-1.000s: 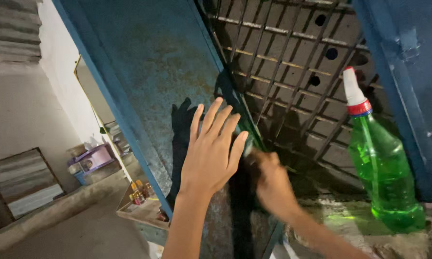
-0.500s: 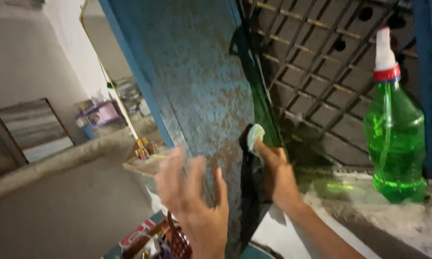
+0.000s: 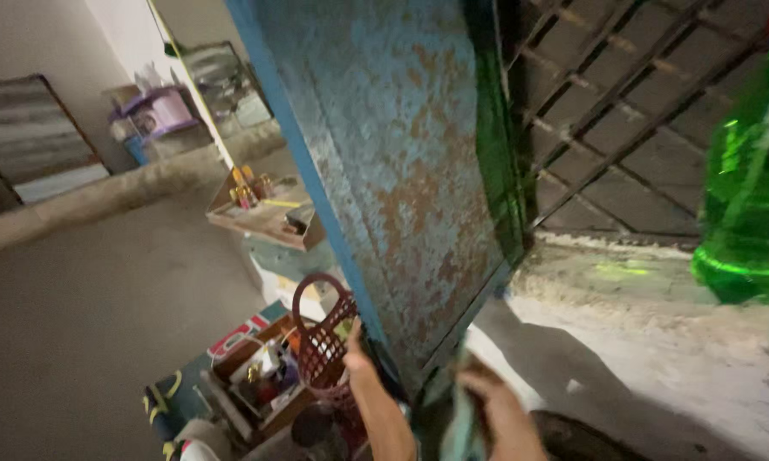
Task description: The person cleans a blue metal window frame using a green spray bottle and a cloth. They spray the cleaning solution onto the frame and wipe it down with the cloth, focusing on the edges and corners.
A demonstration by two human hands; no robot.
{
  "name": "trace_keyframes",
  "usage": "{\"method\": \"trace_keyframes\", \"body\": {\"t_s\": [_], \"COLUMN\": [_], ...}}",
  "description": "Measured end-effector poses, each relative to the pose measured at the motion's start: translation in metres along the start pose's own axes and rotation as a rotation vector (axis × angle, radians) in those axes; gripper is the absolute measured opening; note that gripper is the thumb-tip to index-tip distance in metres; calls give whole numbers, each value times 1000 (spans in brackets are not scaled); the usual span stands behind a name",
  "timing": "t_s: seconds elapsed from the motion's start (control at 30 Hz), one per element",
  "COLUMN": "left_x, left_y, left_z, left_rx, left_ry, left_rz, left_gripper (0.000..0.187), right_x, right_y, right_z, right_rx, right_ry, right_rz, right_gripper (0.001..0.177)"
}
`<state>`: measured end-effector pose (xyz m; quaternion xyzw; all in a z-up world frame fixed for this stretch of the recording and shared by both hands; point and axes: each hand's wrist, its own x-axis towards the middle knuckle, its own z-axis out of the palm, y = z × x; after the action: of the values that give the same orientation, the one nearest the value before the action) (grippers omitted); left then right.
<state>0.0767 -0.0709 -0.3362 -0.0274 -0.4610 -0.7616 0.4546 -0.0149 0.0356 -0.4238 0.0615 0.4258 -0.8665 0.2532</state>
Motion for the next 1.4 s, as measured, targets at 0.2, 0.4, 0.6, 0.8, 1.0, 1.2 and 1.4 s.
{"method": "trace_keyframes", "body": {"t_s": [0.2,0.4,0.6,0.8,1.0,1.2,1.4], "left_x": [-6,-17,-14,-12,-9,-8,-11], "left_y": [38,56,33,17,10,9,0], "left_z": [-6,13,2,-5,-13,-12,-12], "left_rx": [589,632,510,422,377,507,549], "left_ry": [-109,-122,-125,-93,-121,-112,-38], "left_rz": [102,141,240,186,220,351,387], "left_gripper": [51,46,47,51,53,57,61], "right_x": [-43,-26,-68,-47,-101,-57,12], "right_y": [2,-21,2,-41,-12,-36,-71], "right_z": [8,10,23,12,46,15,-3], "right_rx": [219,161,4,112,114,13,218], "right_ry": [-314,-116,-58,-275,-145,-291,-282], "right_rz": [54,-18,204,-29,220,98,-101], "right_gripper": [57,40,41,38,28,25,26]}}
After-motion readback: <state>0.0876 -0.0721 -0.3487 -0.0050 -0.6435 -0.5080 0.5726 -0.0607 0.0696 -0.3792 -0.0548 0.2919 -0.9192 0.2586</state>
